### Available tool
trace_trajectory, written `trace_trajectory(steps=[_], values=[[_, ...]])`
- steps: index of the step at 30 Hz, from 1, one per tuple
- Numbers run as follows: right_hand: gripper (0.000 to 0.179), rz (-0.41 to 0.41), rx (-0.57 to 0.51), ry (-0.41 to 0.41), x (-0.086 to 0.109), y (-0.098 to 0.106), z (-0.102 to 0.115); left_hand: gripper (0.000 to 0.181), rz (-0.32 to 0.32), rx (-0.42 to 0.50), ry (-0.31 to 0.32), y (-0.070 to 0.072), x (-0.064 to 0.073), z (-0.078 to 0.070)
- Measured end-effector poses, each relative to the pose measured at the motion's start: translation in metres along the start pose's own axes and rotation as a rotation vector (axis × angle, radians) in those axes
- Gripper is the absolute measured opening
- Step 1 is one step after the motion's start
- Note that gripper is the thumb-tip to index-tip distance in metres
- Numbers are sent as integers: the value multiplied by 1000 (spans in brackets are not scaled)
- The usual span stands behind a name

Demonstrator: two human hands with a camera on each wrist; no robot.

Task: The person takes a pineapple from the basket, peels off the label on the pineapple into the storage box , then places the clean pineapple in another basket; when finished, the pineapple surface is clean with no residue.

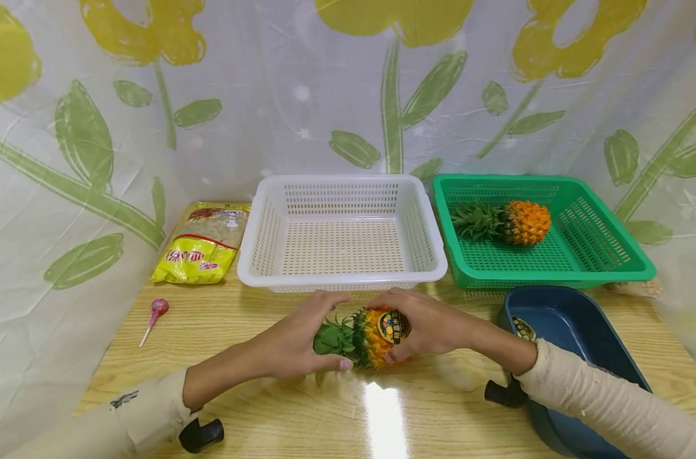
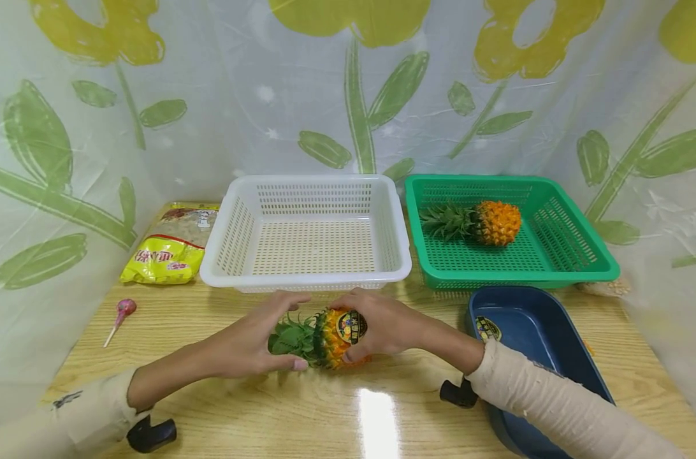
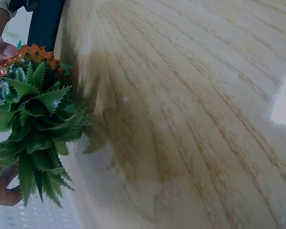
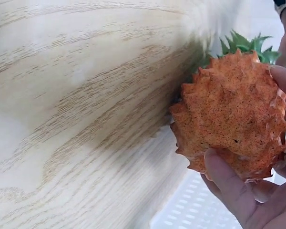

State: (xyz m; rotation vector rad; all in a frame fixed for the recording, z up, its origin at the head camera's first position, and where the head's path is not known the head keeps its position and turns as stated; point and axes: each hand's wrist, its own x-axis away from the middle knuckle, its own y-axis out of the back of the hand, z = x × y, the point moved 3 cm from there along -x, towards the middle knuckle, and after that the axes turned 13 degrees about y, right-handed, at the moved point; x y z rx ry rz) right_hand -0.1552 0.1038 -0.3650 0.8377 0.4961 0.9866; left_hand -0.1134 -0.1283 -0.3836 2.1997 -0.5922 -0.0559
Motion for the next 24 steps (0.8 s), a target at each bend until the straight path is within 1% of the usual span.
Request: trace_trajectory(steps=[2,7,9,13,16,24], values=[[78,-4,-1,2,0,0,0,104,-4,-34,-1,-3,-2,1],[78,-15,-3,-2,1,-1,0,113,8,-106,9,-7,-6,1],[78,-18,0,-8,1,-2,0,111,18,-130,15,-7,-7,1],[77,-25,3,-12,2,-2,0,103,30,-170,25,-9,-8,4],[77,-27,-1,-11,3,-3,0,98,30,-175,34,-10,-9,5],[76,-39,5,11,4,-4,0,97,24,-169,45,-11,-9,4]])
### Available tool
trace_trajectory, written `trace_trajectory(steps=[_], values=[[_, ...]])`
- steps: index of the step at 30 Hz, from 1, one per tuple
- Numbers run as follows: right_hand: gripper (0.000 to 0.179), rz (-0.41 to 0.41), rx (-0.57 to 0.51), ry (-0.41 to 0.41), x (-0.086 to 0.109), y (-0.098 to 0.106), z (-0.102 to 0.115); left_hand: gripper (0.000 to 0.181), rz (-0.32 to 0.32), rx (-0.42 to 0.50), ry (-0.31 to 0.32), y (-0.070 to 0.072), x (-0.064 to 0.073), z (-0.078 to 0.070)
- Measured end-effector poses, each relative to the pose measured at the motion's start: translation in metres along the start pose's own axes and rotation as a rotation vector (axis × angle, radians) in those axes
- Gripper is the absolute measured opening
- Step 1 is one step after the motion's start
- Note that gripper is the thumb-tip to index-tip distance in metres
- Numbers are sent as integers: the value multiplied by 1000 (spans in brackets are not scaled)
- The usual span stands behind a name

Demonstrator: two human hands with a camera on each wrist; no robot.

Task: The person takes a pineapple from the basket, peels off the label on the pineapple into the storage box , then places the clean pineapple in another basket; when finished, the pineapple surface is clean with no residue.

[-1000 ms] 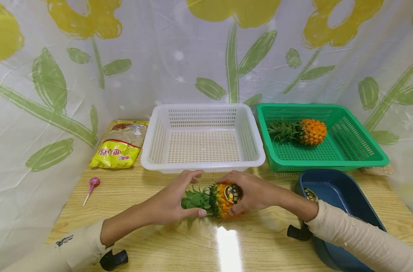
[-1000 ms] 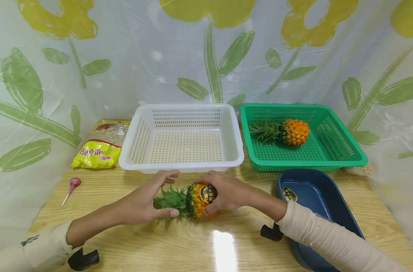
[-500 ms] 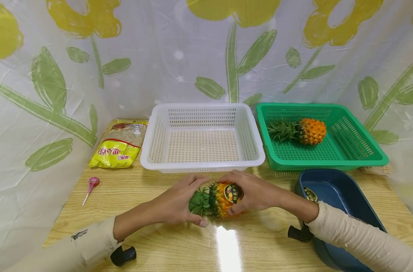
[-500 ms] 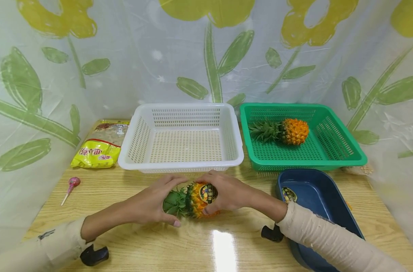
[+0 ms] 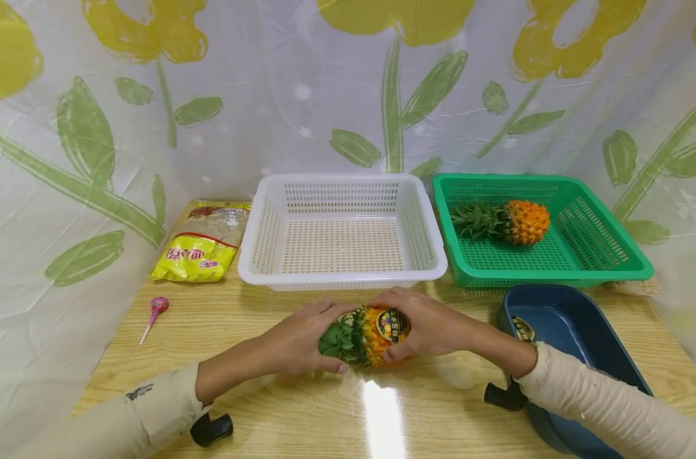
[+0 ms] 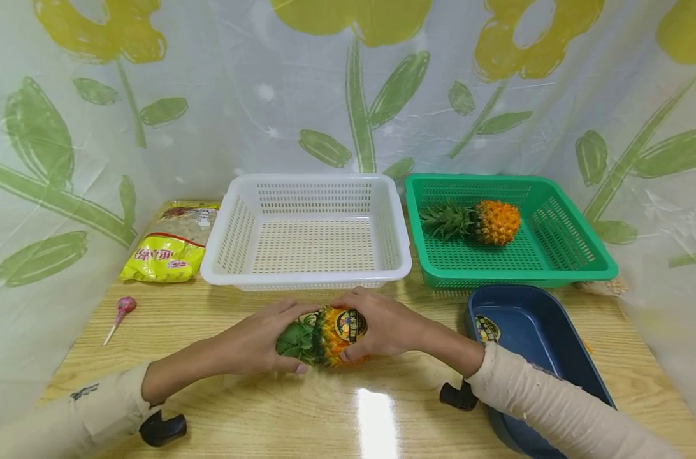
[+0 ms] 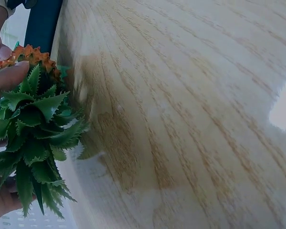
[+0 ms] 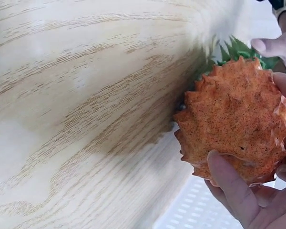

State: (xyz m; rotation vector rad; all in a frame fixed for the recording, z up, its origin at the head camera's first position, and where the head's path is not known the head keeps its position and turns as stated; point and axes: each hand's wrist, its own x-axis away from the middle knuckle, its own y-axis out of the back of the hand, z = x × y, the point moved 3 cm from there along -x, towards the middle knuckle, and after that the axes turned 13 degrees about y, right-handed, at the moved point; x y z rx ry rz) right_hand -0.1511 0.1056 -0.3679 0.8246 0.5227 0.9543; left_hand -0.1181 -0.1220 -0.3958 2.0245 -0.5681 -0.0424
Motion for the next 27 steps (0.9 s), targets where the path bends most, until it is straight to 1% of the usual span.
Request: trace_trajectory(steps=[6,9,14,17,23,25,27], values=[[80,-20,-40,-7,3,-1,-1,97,15,7,10,0,-1,0],[85,-31,-74,-29,5,-1,-2,97,20,14,12,0,-2,1],[90,-55,-97,-56,10,1,-4,98,17,14,21,0,-2,1],[85,-79,-124,-53,13,3,-5,98,14,10,26,0,-2,1],[70,-134,-139,-6,18,5,-9,98,11,13,31,-2,-3,2],[67,-146,-150,-20,20,6,-10,98,12,17,34,-2,-3,2],[65,-157,-168,-53,21,6,-11,98,16,20,37,-2,-3,2]])
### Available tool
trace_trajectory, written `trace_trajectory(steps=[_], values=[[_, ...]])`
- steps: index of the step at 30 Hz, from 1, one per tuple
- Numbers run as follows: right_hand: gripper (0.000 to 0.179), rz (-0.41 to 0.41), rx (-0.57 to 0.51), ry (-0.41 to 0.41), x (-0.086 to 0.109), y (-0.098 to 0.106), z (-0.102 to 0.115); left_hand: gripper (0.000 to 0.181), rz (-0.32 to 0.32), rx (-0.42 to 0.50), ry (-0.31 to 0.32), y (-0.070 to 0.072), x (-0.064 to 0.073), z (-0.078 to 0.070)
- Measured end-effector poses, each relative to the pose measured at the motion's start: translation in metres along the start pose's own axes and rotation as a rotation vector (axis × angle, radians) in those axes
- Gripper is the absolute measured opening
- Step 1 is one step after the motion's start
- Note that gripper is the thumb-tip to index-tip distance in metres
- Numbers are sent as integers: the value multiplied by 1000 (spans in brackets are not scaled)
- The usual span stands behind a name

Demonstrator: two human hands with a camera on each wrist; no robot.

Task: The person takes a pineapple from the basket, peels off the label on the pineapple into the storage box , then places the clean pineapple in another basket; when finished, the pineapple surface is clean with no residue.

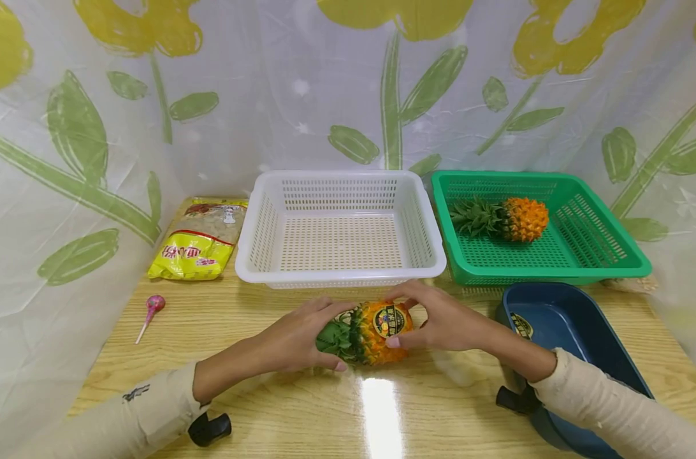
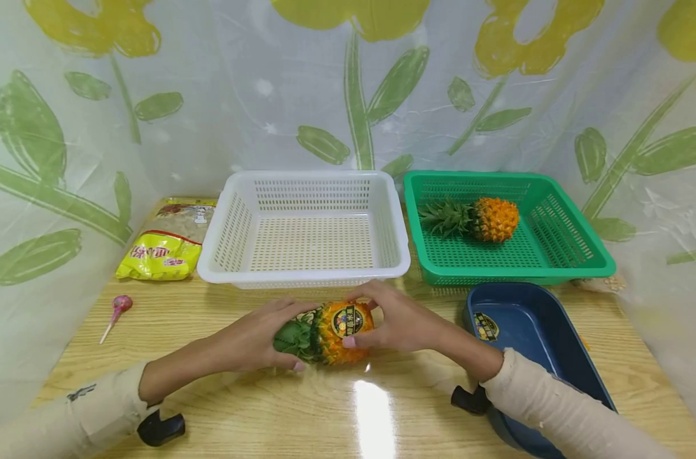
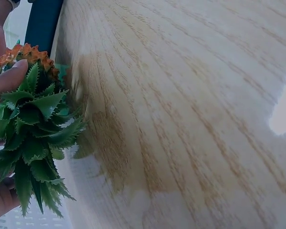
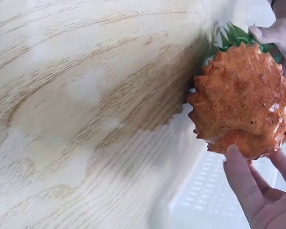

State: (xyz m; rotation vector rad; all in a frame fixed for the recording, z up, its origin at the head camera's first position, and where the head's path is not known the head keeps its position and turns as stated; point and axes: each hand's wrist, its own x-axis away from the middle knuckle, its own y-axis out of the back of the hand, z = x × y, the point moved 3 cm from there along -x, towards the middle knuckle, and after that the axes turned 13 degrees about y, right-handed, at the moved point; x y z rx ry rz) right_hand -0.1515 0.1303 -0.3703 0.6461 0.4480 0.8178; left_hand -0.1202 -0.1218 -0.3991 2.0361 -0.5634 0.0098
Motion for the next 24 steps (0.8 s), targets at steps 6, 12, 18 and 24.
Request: trace_trajectory(steps=[6,12,18,24], values=[[60,-37,-35,-63,2,4,1,98,2,6,11,0,1,1],[55,-44,-28,-55,3,5,0,98,-2,6,7,-1,1,1],[50,-51,-33,-47,4,5,-1,97,2,12,9,-1,1,1],[42,-81,-9,-37,4,4,-1,98,3,9,11,-1,1,1]])
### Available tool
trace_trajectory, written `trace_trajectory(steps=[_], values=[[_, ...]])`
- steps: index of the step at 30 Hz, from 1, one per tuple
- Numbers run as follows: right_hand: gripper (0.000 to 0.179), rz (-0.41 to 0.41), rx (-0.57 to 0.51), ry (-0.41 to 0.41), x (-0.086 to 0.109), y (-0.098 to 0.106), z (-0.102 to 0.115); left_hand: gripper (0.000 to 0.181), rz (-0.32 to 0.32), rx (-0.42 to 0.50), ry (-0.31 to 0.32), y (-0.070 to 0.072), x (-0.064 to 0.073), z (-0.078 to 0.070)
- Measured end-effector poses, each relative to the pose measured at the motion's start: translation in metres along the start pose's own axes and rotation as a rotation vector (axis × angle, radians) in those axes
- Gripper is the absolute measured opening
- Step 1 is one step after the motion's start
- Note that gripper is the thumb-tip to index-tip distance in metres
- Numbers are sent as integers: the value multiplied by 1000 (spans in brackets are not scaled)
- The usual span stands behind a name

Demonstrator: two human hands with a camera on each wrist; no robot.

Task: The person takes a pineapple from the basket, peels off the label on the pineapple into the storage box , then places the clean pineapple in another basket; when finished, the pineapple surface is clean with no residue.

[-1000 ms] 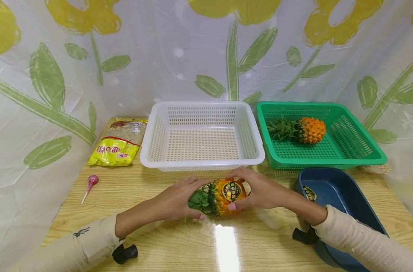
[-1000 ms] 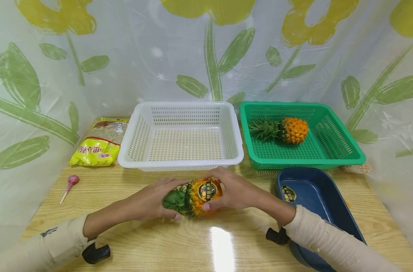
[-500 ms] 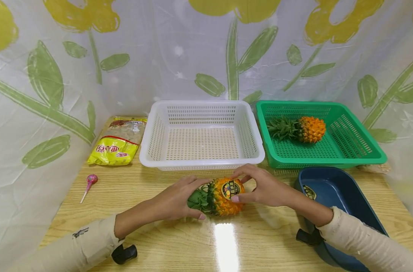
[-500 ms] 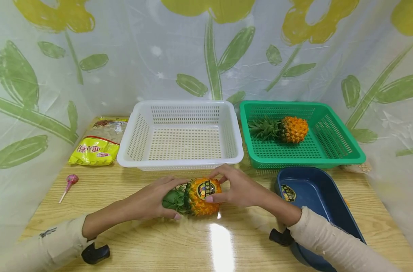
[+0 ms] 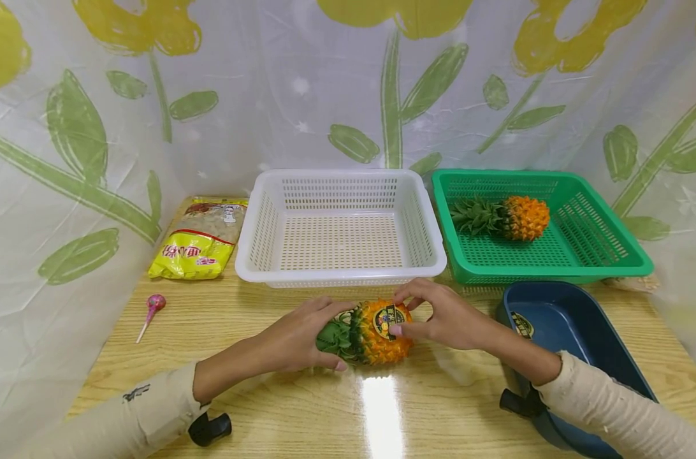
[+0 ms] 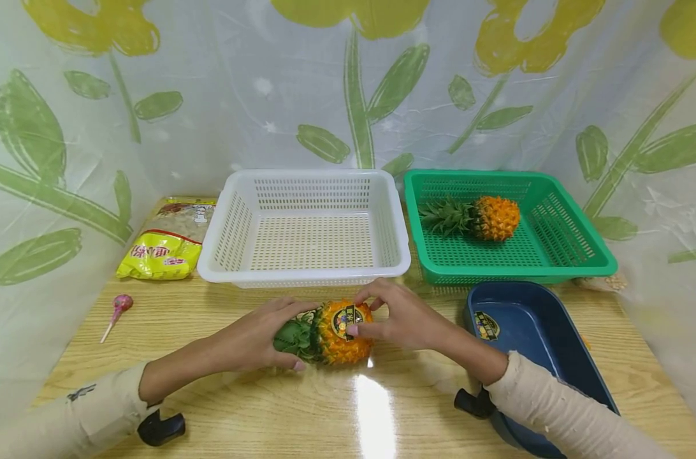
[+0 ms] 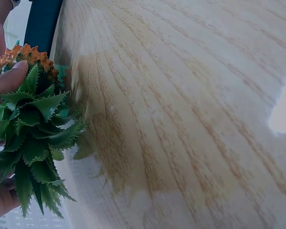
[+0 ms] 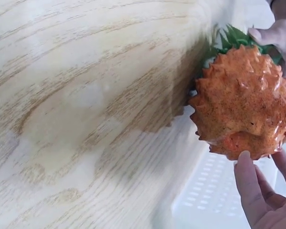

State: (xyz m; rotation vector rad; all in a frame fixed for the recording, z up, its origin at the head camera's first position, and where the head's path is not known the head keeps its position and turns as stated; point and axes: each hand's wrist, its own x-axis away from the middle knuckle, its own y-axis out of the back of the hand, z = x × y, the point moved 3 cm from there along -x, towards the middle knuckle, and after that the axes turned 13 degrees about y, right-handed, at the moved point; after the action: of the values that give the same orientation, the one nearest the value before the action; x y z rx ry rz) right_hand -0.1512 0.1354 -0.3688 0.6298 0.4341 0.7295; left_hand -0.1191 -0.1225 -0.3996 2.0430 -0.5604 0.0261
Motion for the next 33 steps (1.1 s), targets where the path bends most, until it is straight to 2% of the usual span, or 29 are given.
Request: trace_trajectory(steps=[14,26,33], values=[[28,-81,12,58,-2,1,3,97,-14,6,-6,0,1,-1],[13,-102,-27,121,-6,6,10,97,-22,0,-10,0,1,0],[6,-80,-58,134,-7,10,17,96,-24,-2,-19,0,0,1]])
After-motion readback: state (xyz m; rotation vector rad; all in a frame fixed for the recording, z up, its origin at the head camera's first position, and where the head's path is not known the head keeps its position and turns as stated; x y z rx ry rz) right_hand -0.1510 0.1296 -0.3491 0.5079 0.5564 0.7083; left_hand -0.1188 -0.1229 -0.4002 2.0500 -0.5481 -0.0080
